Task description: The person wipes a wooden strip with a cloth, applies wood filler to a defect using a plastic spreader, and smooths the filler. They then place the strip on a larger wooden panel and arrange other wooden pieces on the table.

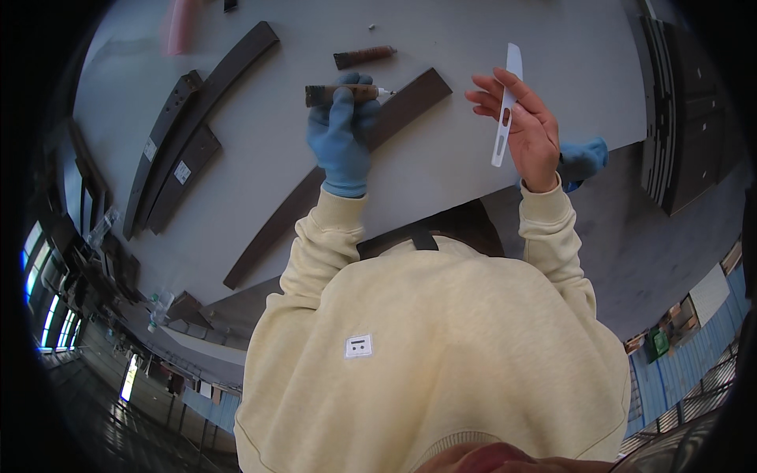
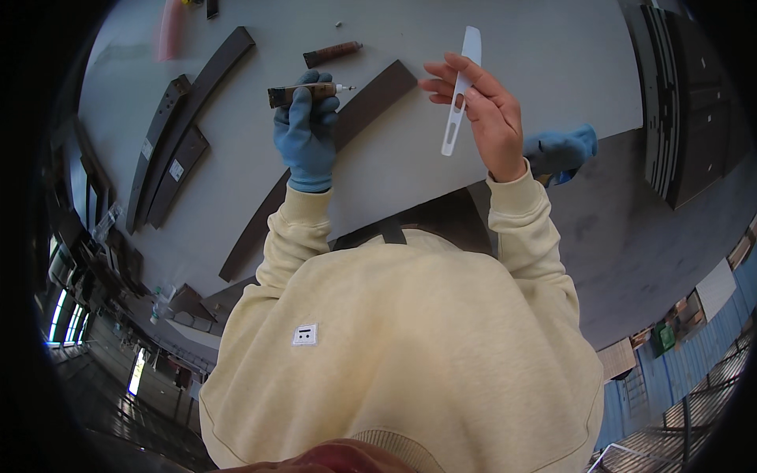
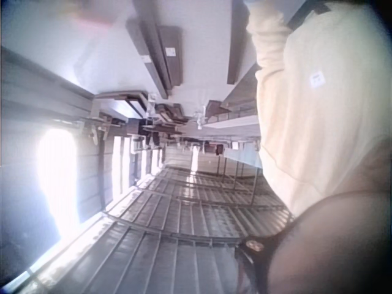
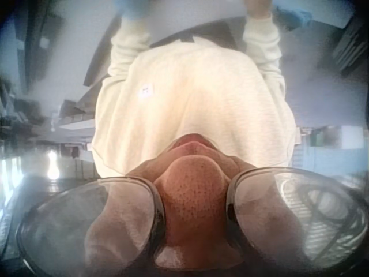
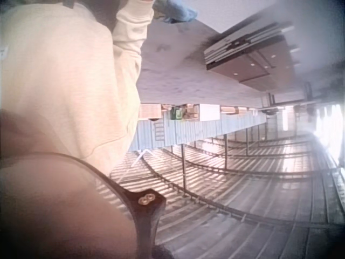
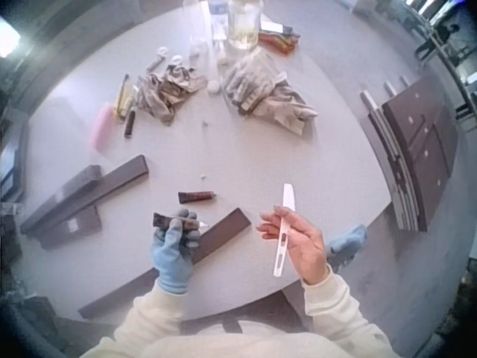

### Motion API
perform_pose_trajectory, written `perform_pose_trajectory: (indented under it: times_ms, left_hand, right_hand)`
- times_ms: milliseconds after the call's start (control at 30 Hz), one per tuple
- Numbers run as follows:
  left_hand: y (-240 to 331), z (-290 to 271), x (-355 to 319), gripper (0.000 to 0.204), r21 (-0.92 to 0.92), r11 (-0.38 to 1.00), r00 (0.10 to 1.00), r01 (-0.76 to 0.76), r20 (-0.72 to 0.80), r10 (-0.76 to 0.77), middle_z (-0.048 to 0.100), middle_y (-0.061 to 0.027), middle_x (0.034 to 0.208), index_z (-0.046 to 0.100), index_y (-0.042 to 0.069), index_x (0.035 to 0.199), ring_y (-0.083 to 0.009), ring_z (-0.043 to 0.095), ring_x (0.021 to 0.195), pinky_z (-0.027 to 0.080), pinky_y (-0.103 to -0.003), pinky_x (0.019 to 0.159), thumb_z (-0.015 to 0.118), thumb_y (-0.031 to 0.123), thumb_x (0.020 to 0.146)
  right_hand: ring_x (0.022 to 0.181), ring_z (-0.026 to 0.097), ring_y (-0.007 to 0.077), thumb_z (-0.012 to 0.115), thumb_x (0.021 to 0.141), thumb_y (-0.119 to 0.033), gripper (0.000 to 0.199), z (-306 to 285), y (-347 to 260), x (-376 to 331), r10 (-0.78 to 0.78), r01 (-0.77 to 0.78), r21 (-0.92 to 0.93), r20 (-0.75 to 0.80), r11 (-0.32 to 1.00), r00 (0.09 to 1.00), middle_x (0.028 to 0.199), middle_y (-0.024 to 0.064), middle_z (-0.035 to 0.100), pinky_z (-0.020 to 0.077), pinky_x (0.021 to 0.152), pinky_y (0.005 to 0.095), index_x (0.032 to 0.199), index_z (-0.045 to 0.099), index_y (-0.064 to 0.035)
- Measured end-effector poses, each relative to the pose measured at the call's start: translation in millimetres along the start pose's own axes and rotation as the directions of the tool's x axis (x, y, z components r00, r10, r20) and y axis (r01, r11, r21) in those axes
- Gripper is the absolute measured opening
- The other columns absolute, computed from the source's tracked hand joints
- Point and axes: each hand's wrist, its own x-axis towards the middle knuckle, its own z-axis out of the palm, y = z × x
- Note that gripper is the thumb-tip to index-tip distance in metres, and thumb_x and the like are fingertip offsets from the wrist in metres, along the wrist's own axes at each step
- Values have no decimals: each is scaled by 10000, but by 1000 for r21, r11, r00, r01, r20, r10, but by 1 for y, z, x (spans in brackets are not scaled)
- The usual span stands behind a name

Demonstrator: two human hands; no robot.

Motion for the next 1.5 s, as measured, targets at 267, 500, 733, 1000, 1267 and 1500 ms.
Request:
perform_pose_trajectory:
  times_ms: [267,500,733,1000,1267,1500]
  left_hand:
    - [-32,21,25,327,46,992,993,-119,-10,120,744,-160,1136,672,-19,1268,-169,726,818,590,-253,673,672,213,1038]
    - [-47,36,26,309,225,952,976,-206,-23,217,773,-136,1064,708,-5,1226,-138,718,753,520,-216,595,667,240,1042]
    - [-51,41,24,289,278,939,973,-202,-53,225,775,-126,1064,717,14,1228,-143,730,754,530,-215,599,676,223,1033]
    - [-56,41,25,286,321,920,967,-225,-41,251,774,-128,1064,720,12,1223,-151,742,765,543,-216,604,684,219,1028]
    - [-59,42,23,302,347,907,961,-240,-47,272,773,-131,1065,718,2,1225,-159,743,763,557,-221,615,704,221,1018]
    - [-59,44,22,292,377,888,956,-262,-24,292,771,-121,1051,718,-5,1219,-154,742,770,556,-217,620,690,213,1027]
  right_hand:
    - [969,763,330,462,1136,-223,368,-20,40,17,-312,311,-92,11,946,950,1017,190,776,595,912,434,1340,616,42]
    - [481,419,127,444,1122,-489,585,-50,66,37,-104,113,113,-84,987,991,529,0,446,378,516,297,1221,704,25]
    - [514,398,138,480,1093,-545,626,-51,83,51,-22,98,281,-265,955,964,569,-5,431,334,522,291,1191,720,24]
    - [556,462,93,719,1020,-125,138,-52,97,57,-158,233,279,-267,932,951,655,-6,557,417,522,296,1073,765,-7]
    - [541,454,63,726,1009,-90,97,-49,98,57,-174,239,234,-269,942,947,653,-19,584,431,502,284,1031,771,-7]
    - [524,430,58,728,1011,-110,109,-49,100,57,-204,256,198,-249,946,947,628,-21,562,436,492,281,1022,770,-10]
